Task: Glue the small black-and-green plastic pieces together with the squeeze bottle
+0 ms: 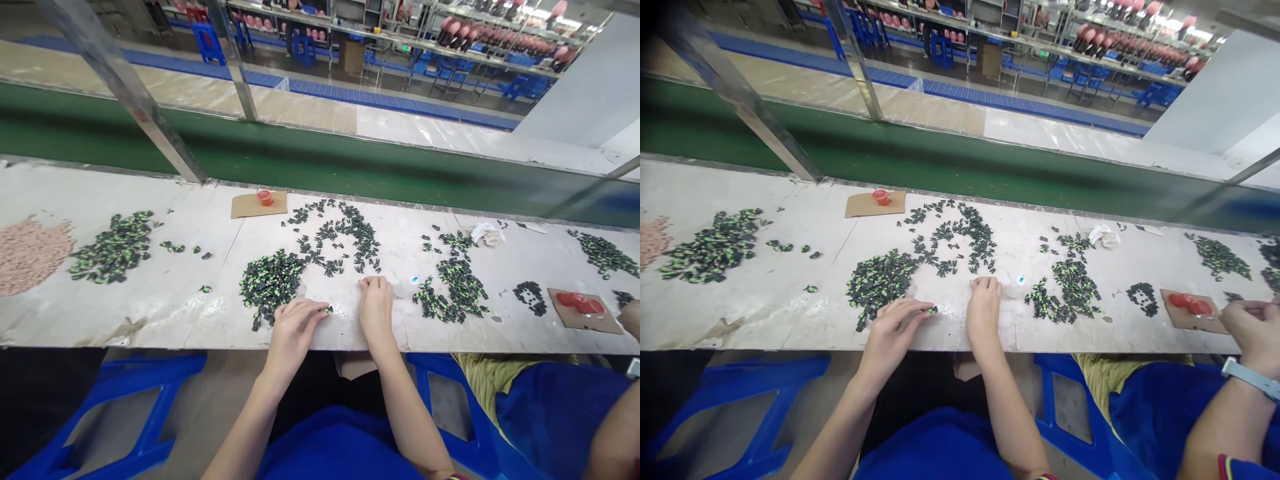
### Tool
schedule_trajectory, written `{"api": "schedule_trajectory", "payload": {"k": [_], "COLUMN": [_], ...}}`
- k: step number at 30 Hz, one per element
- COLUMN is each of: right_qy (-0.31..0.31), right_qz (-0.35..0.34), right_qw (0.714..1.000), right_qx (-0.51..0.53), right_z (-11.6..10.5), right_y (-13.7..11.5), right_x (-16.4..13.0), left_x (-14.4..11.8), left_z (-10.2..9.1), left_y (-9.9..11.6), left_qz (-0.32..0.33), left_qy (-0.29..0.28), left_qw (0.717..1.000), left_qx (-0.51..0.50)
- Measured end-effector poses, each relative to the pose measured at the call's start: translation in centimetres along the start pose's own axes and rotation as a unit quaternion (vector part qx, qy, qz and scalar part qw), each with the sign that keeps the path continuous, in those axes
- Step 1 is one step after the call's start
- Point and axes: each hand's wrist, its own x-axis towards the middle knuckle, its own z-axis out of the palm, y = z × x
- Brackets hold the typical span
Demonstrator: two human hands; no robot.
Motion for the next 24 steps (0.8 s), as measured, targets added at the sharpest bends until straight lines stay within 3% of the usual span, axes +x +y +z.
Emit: {"api": "schedule_trajectory", "payload": {"k": [10, 15, 19, 24], "right_qy": [-0.090, -0.137, -0.103, -0.086], "right_qz": [0.017, 0.060, 0.146, 0.157], "right_qw": [0.979, 0.940, 0.900, 0.891], "right_qx": [0.185, 0.307, 0.397, 0.417], "right_z": [-3.4, -3.9, -3.9, -4.1], "right_y": [-1.2, -1.6, -1.9, -1.7], "right_x": [-3.1, -3.6, -3.9, -4.0], "left_x": [0.8, 0.9, 0.9, 0.9], "left_z": [0.3, 0.4, 0.3, 0.3], "left_y": [1.0, 1.5, 2.1, 2.6], "left_qz": [0.020, 0.042, 0.046, 0.052], "left_qy": [0.013, 0.021, 0.008, 0.010], "left_qw": [0.999, 0.998, 0.998, 0.998], "left_qx": [0.035, 0.043, 0.039, 0.035]}}
